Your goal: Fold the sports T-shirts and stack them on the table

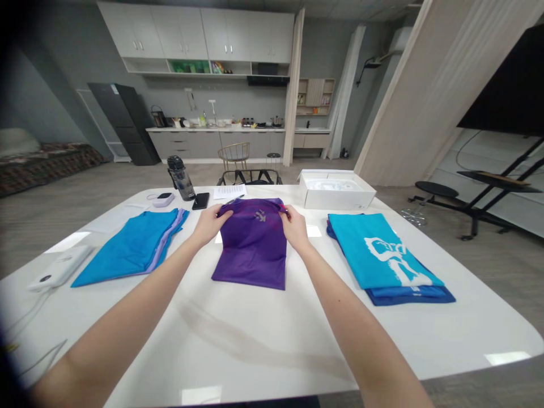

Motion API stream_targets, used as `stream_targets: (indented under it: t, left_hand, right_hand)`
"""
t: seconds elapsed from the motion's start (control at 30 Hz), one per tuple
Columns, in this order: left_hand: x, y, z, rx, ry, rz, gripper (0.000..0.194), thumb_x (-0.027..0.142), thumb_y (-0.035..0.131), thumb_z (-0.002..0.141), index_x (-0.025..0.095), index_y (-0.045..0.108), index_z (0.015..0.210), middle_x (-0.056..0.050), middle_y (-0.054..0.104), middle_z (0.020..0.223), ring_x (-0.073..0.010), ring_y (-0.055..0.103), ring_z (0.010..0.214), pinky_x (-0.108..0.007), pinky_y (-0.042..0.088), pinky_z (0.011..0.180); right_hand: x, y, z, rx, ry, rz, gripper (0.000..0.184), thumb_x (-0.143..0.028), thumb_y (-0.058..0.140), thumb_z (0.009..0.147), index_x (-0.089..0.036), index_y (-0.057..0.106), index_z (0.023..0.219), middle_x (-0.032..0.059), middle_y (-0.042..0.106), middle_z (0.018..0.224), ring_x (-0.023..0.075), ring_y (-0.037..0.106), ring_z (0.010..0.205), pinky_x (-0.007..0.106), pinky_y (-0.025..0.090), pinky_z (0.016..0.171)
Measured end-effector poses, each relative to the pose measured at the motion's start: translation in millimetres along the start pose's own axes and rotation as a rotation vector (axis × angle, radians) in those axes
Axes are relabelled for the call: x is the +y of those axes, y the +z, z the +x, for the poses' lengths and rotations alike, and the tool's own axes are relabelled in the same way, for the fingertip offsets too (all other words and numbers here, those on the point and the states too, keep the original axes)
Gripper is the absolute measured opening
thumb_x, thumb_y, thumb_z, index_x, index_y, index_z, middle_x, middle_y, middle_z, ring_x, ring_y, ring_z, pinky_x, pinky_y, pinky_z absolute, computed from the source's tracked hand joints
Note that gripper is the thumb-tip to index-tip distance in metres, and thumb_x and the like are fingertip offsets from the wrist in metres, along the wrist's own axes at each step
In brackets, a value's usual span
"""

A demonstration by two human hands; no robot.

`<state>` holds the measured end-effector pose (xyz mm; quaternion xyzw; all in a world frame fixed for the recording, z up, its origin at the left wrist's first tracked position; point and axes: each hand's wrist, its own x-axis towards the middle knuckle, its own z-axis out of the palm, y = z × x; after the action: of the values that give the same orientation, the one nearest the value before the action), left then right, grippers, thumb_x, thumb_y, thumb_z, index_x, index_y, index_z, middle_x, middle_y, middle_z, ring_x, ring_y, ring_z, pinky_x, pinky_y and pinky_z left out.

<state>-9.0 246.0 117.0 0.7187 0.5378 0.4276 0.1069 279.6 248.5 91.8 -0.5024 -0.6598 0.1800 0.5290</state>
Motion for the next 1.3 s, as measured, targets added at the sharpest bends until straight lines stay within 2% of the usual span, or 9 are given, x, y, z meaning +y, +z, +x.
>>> stream_targets:
  t: [0.17,0.43,0.53,0.63,0.8,0.93,1.07,1.2,1.3]
  left_hand:
    - [71,1.3,-10,0.014,0.126,-0.102,0.027,0.043,0.062,0.087,0.019,0.069,0.079,0.000,0.065,0.071,-0.0173,0.057,0.070,-0.029,0.045,0.069]
    - [213,29.4,-11,-0.200,0.060,-0.916,0.036,0.046,0.081,0.073,0.016,0.075,0.093,-0.004,0.075,0.091,-0.0193,0.067,0.078,-0.030,0.053,0.071]
    - [256,53.7,-7,-0.262,0.060,-1.056,0.038,0.043,0.082,0.072,0.016,0.076,0.098,-0.004,0.076,0.101,-0.0218,0.068,0.089,-0.033,0.054,0.082]
    - [276,98.0,-9,-0.408,-0.025,-1.108,0.037,0.040,0.081,0.073,0.015,0.076,0.100,-0.005,0.076,0.103,-0.0237,0.069,0.094,-0.035,0.054,0.086]
    - [260,203.8,-36,-0.654,-0.177,-1.020,0.029,0.038,0.075,0.078,0.017,0.072,0.098,-0.004,0.075,0.092,-0.0219,0.068,0.087,-0.033,0.054,0.079]
    - [243,268.4,-56,-0.619,-0.162,-0.938,0.021,0.037,0.070,0.082,0.018,0.069,0.091,-0.003,0.073,0.089,-0.0202,0.067,0.086,-0.033,0.054,0.081]
    - [255,286.1,-39,-0.500,-0.116,-0.906,0.024,0.042,0.066,0.087,0.021,0.069,0.096,-0.003,0.074,0.095,-0.0225,0.068,0.092,-0.034,0.055,0.084]
    - [280,296.5,10,-0.392,-0.050,-1.016,0.023,0.035,0.065,0.088,0.020,0.071,0.104,-0.005,0.075,0.109,-0.0237,0.068,0.104,-0.034,0.053,0.093]
    - [275,326.6,47,-0.381,-0.129,-0.946,0.024,0.032,0.060,0.089,0.019,0.071,0.107,-0.006,0.075,0.114,-0.0242,0.067,0.109,-0.034,0.051,0.095]
  right_hand:
    - [-34,-70,-33,0.179,-0.061,-0.003,0.034,-0.042,0.048,0.097,-0.020,0.071,0.107,0.0056,0.073,0.093,0.0221,0.062,0.080,0.033,0.048,0.077]
    - [-96,-237,-55,0.375,-0.174,-0.038,0.033,-0.049,0.062,0.093,-0.020,0.072,0.106,0.0036,0.072,0.092,0.0191,0.064,0.080,0.031,0.052,0.076]
    - [-96,-297,-48,0.337,-0.110,-0.049,0.037,-0.054,0.067,0.089,-0.021,0.071,0.106,0.0040,0.072,0.089,0.0204,0.066,0.081,0.031,0.054,0.072]
    - [-66,-337,-47,0.283,0.034,-0.091,0.040,-0.058,0.067,0.086,-0.023,0.071,0.104,0.0052,0.072,0.087,0.0217,0.068,0.081,0.030,0.055,0.068]
    - [28,-359,-69,0.201,0.241,-0.089,0.052,-0.067,0.069,0.078,-0.022,0.069,0.104,0.0059,0.073,0.090,0.0213,0.067,0.078,0.030,0.054,0.066]
    - [89,-365,-86,0.203,0.344,-0.089,0.055,-0.070,0.067,0.078,-0.021,0.068,0.102,0.0044,0.072,0.085,0.0198,0.065,0.074,0.029,0.052,0.065]
    - [109,-380,-69,0.307,0.300,-0.127,0.045,-0.062,0.067,0.082,-0.023,0.068,0.103,0.0018,0.069,0.082,0.0180,0.062,0.069,0.027,0.050,0.062]
    - [116,-396,-11,0.383,0.191,-0.180,0.037,-0.055,0.065,0.086,-0.024,0.069,0.106,0.0019,0.068,0.084,0.0176,0.061,0.070,0.028,0.051,0.065]
    - [144,-389,37,0.328,0.213,-0.258,0.035,-0.050,0.062,0.088,-0.021,0.070,0.106,0.0036,0.069,0.084,0.0180,0.061,0.071,0.030,0.052,0.068]
